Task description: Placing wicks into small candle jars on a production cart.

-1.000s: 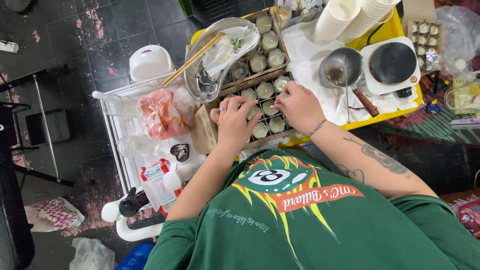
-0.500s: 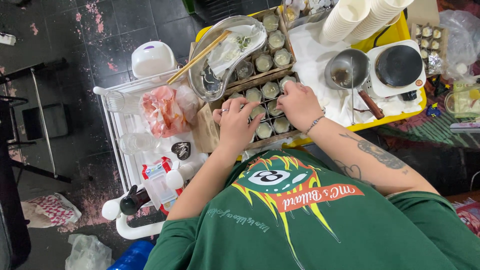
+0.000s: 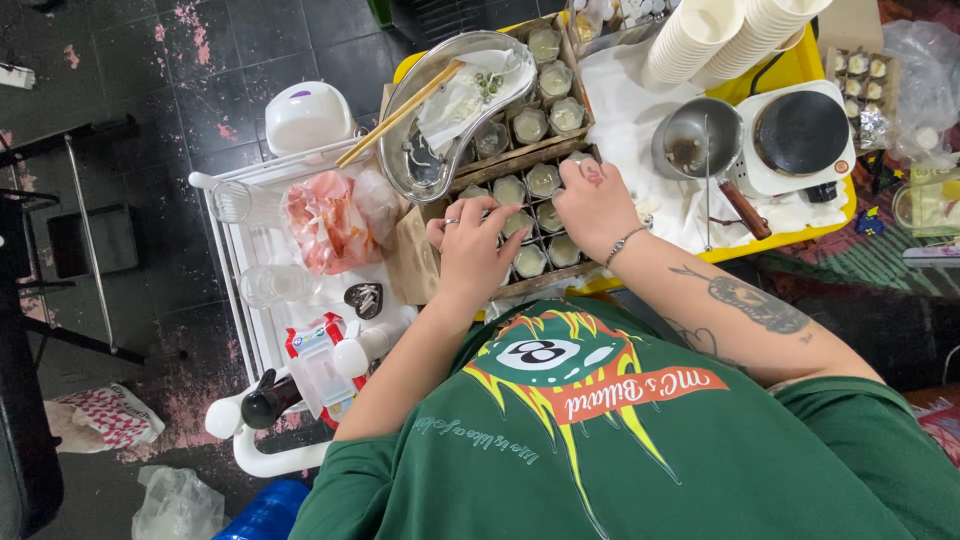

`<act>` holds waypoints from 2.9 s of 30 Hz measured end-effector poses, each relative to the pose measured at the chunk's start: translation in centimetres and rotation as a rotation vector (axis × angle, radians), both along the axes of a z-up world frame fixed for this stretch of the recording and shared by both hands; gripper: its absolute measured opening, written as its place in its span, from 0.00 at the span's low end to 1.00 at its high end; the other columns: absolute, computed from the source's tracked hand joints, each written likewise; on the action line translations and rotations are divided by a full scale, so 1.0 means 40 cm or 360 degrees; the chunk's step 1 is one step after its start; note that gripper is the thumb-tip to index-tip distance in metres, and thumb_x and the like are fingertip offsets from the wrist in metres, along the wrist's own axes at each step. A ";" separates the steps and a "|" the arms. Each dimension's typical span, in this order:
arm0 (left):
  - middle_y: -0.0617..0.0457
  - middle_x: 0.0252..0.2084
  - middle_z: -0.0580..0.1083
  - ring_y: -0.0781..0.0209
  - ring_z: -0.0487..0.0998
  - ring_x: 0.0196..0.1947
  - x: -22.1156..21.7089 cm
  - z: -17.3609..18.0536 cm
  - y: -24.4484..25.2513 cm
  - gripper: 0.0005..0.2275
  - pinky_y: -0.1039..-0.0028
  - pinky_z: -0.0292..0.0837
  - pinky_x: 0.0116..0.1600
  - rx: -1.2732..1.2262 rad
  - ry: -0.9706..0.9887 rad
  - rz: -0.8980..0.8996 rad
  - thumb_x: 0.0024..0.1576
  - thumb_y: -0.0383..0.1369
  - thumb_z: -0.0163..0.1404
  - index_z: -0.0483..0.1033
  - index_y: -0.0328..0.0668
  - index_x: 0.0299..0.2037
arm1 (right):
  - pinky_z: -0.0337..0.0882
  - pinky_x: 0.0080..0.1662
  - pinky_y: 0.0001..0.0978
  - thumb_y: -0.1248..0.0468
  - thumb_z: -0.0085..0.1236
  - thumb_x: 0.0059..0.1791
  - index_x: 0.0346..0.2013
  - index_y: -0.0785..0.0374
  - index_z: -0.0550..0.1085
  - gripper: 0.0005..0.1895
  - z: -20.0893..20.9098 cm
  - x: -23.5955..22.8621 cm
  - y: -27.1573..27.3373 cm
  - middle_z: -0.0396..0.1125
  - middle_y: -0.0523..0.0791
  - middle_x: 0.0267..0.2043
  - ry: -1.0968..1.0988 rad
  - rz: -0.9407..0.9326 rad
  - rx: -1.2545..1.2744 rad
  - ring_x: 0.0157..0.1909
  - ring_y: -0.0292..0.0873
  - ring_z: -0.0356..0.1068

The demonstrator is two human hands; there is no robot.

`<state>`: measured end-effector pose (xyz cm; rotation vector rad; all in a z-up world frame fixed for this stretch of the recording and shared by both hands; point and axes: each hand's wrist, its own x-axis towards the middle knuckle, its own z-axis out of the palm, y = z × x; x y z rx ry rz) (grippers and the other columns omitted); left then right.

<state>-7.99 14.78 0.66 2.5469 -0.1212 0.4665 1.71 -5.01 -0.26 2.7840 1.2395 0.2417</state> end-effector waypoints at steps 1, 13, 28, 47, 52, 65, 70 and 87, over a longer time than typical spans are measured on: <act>0.57 0.48 0.71 0.54 0.69 0.53 0.001 -0.001 0.000 0.14 0.56 0.50 0.52 0.0001 -0.0001 0.0001 0.53 0.40 0.62 0.80 0.56 0.49 | 0.62 0.45 0.38 0.64 0.55 0.39 0.20 0.54 0.74 0.02 -0.006 0.002 0.002 0.61 0.44 0.38 -0.0001 0.0001 0.0001 0.46 0.46 0.64; 0.57 0.48 0.72 0.55 0.69 0.53 0.005 -0.005 0.004 0.14 0.56 0.51 0.53 0.0002 -0.0005 0.0019 0.53 0.41 0.62 0.80 0.56 0.49 | 0.62 0.42 0.36 0.64 0.55 0.36 0.18 0.55 0.73 0.02 0.007 0.017 0.018 0.60 0.43 0.37 -0.0054 0.0141 0.0034 0.44 0.45 0.64; 0.57 0.49 0.72 0.54 0.69 0.54 -0.005 -0.008 0.006 0.14 0.55 0.51 0.53 0.0011 0.0012 0.0051 0.54 0.40 0.62 0.80 0.55 0.49 | 0.63 0.43 0.37 0.65 0.56 0.37 0.19 0.55 0.74 0.01 0.004 0.021 0.022 0.61 0.43 0.36 -0.0031 0.0103 -0.0062 0.45 0.45 0.65; 0.57 0.48 0.72 0.52 0.69 0.54 -0.006 -0.014 -0.004 0.14 0.56 0.52 0.53 0.0008 0.0048 0.0070 0.54 0.40 0.62 0.80 0.55 0.49 | 0.68 0.44 0.42 0.53 0.69 0.38 0.25 0.52 0.82 0.08 0.033 0.048 -0.081 0.65 0.43 0.33 0.0586 -0.0151 0.0586 0.41 0.48 0.68; 0.57 0.48 0.72 0.52 0.69 0.54 -0.001 -0.009 -0.021 0.14 0.56 0.51 0.53 -0.0002 0.0050 0.0087 0.54 0.40 0.62 0.80 0.55 0.49 | 0.69 0.45 0.41 0.54 0.70 0.44 0.36 0.55 0.84 0.11 0.109 0.061 -0.220 0.66 0.45 0.35 0.0728 -0.0378 0.0926 0.42 0.49 0.68; 0.53 0.62 0.73 0.56 0.70 0.64 0.163 -0.002 -0.248 0.23 0.58 0.58 0.62 -0.0035 0.0073 -0.0381 0.61 0.38 0.55 0.66 0.49 0.66 | 0.55 0.52 0.51 0.48 0.47 0.53 0.72 0.37 0.66 0.31 0.006 0.064 -0.551 0.58 0.49 0.55 0.0413 -0.0674 0.0146 0.53 0.55 0.55; 0.42 0.74 0.58 0.45 0.54 0.76 0.285 -0.074 -0.378 0.39 0.50 0.49 0.71 0.0021 0.0426 -0.0688 0.63 0.46 0.49 0.40 0.37 0.76 | 0.52 0.50 0.49 0.44 0.47 0.50 0.73 0.34 0.64 0.34 0.018 0.079 -0.557 0.59 0.45 0.52 0.0400 -0.0620 -0.0072 0.53 0.50 0.55; 0.33 0.77 0.44 0.42 0.47 0.78 0.347 -0.124 -0.451 0.43 0.53 0.43 0.75 0.0017 0.0655 -0.0766 0.63 0.49 0.46 0.31 0.26 0.74 | 0.50 0.46 0.50 0.33 0.37 0.49 0.69 0.28 0.63 0.33 0.044 0.119 -0.597 0.59 0.40 0.50 0.0333 -0.0503 -0.0437 0.46 0.45 0.53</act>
